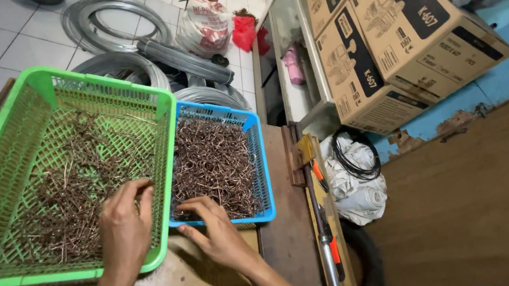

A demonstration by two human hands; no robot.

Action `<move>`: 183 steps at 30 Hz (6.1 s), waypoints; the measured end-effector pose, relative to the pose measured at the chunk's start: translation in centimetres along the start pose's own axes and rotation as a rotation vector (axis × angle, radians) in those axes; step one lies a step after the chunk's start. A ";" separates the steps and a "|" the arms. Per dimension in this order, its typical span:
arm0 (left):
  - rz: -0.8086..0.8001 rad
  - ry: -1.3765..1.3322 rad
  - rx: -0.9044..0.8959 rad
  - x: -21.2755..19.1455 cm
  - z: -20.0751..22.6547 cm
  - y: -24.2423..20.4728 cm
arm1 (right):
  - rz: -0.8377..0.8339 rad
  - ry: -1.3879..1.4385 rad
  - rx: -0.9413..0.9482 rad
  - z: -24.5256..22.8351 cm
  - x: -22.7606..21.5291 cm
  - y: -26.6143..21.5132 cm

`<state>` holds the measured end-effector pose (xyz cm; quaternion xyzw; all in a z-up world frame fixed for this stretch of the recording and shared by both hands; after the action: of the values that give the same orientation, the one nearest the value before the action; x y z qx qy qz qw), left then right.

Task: A person uses a manual jig to bend individual copper wires and sorts them into plastic baskets.

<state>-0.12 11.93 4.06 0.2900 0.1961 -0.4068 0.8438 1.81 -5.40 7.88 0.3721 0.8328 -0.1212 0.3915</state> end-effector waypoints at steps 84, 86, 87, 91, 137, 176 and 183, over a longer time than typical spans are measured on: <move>-0.313 0.432 0.702 33.5 13.8 -0.7 | 0.392 0.945 0.912 29.2 -8.0 -22.4; -0.318 0.409 0.689 34.2 13.7 -0.6 | 0.394 0.977 0.910 28.8 -8.9 -22.5; -0.318 0.390 0.683 34.7 13.8 -0.4 | 0.400 1.012 0.900 28.7 -9.4 -22.4; -0.380 0.342 0.709 34.2 14.5 -0.7 | 0.359 1.047 0.907 24.0 -14.4 -21.4; -0.388 0.116 0.653 39.1 16.4 2.0 | 0.353 0.302 1.016 25.8 -11.5 -21.2; -0.538 -0.149 0.372 37.5 20.4 2.5 | 0.339 -0.204 0.939 27.9 -9.9 -21.5; -0.474 -0.063 0.479 36.0 19.9 2.2 | 0.249 -0.083 0.798 25.8 -11.5 -20.8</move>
<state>24.84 -20.55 -0.59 0.4135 0.1306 -0.6351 0.6393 6.24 -38.61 -2.64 0.5874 0.6526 -0.4010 0.2614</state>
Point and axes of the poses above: each hand's wrist, its own y-axis towards the middle knuckle, its own x-axis out of the palm, z = x × y, the point moved 5 cm from there along y, towards the middle knuckle, and after that the axes turned 5 degrees about -x, right-handed, at the moved point
